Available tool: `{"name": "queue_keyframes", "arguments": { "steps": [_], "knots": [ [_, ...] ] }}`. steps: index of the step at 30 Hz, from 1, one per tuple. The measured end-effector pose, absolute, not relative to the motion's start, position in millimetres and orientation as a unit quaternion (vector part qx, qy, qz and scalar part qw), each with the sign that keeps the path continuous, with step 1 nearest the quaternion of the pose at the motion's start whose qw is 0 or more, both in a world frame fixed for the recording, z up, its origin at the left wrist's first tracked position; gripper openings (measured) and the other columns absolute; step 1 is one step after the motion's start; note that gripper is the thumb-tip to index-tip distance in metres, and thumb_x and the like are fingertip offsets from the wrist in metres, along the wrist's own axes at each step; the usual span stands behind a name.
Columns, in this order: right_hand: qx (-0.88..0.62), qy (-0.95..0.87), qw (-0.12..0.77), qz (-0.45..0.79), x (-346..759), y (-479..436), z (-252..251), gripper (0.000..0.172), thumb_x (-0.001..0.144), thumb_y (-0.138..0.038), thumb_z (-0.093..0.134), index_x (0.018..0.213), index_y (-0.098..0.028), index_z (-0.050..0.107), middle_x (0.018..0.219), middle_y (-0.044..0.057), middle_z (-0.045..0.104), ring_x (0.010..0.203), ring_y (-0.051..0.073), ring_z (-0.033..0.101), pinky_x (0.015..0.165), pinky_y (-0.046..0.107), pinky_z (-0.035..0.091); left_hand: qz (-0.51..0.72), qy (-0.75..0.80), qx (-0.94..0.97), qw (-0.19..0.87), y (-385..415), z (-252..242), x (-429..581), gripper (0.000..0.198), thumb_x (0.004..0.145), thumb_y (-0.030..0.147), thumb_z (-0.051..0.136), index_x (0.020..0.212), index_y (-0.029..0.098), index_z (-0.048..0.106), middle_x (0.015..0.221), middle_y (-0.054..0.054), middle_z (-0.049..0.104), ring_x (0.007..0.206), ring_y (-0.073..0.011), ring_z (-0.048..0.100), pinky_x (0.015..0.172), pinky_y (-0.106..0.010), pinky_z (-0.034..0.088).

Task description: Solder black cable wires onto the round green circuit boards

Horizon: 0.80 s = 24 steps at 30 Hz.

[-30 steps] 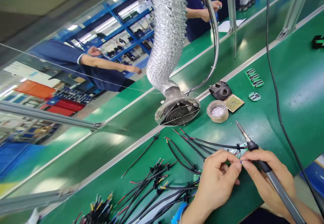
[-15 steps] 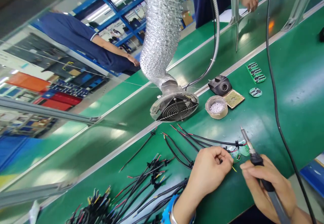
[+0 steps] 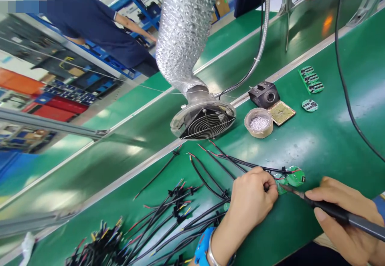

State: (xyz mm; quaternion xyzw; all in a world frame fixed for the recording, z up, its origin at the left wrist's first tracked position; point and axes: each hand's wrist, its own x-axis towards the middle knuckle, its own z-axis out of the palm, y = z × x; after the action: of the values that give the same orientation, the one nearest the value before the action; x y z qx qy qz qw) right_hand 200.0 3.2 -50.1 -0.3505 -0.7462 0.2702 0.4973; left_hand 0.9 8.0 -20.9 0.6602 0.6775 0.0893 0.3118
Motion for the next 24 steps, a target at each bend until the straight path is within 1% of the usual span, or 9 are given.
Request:
{"name": "queue_keyframes", "arguments": {
  "steps": [3, 15, 19, 24],
  "knots": [
    [-0.329, -0.755, 0.491, 0.284, 197.1, 4.7, -56.2, 0.03, 0.078, -0.005, 0.054, 0.105, -0.017, 0.062, 0.069, 0.0, 0.062, 0.056, 0.012, 0.056, 0.05, 0.025, 0.048, 0.088, 0.675, 0.657, 0.325, 8.6, -19.8, 0.5, 0.016, 0.075, 0.012, 0.059, 0.067, 0.022, 0.069, 0.073, 0.003, 0.064, 0.065, -0.0129, 0.058, 0.064, -0.024, 0.038],
    [-0.319, -0.759, 0.49, 0.286, 196.5, 6.1, -57.5, 0.035, 0.078, -0.004, 0.054, 0.109, -0.019, 0.061, 0.072, 0.001, 0.064, 0.057, 0.013, 0.058, 0.051, 0.028, 0.05, 0.075, 0.684, 0.66, 0.302, 11.3, -20.2, 4.2, 0.015, 0.073, 0.013, 0.059, 0.062, 0.022, 0.065, 0.067, 0.003, 0.061, 0.061, -0.0129, 0.053, 0.061, -0.025, 0.033],
    [-0.313, -0.764, 0.498, 0.266, 193.0, 6.7, -55.0, 0.031, 0.078, -0.004, 0.053, 0.105, -0.018, 0.062, 0.065, -0.001, 0.059, 0.052, 0.011, 0.053, 0.047, 0.026, 0.046, 0.073, 0.686, 0.659, 0.299, 12.2, -20.7, 5.3, 0.014, 0.072, 0.012, 0.058, 0.061, 0.021, 0.063, 0.067, 0.003, 0.061, 0.061, -0.013, 0.054, 0.061, -0.025, 0.033],
    [-0.314, -0.775, 0.498, 0.23, 195.0, 2.8, -55.1, 0.029, 0.078, -0.006, 0.055, 0.103, -0.02, 0.061, 0.065, 0.0, 0.06, 0.052, 0.012, 0.054, 0.048, 0.027, 0.046, 0.063, 0.686, 0.664, 0.291, 13.1, -20.3, 5.9, 0.014, 0.071, 0.011, 0.057, 0.06, 0.02, 0.061, 0.065, 0.002, 0.061, 0.06, -0.0132, 0.052, 0.06, -0.026, 0.032]
  ]
}}
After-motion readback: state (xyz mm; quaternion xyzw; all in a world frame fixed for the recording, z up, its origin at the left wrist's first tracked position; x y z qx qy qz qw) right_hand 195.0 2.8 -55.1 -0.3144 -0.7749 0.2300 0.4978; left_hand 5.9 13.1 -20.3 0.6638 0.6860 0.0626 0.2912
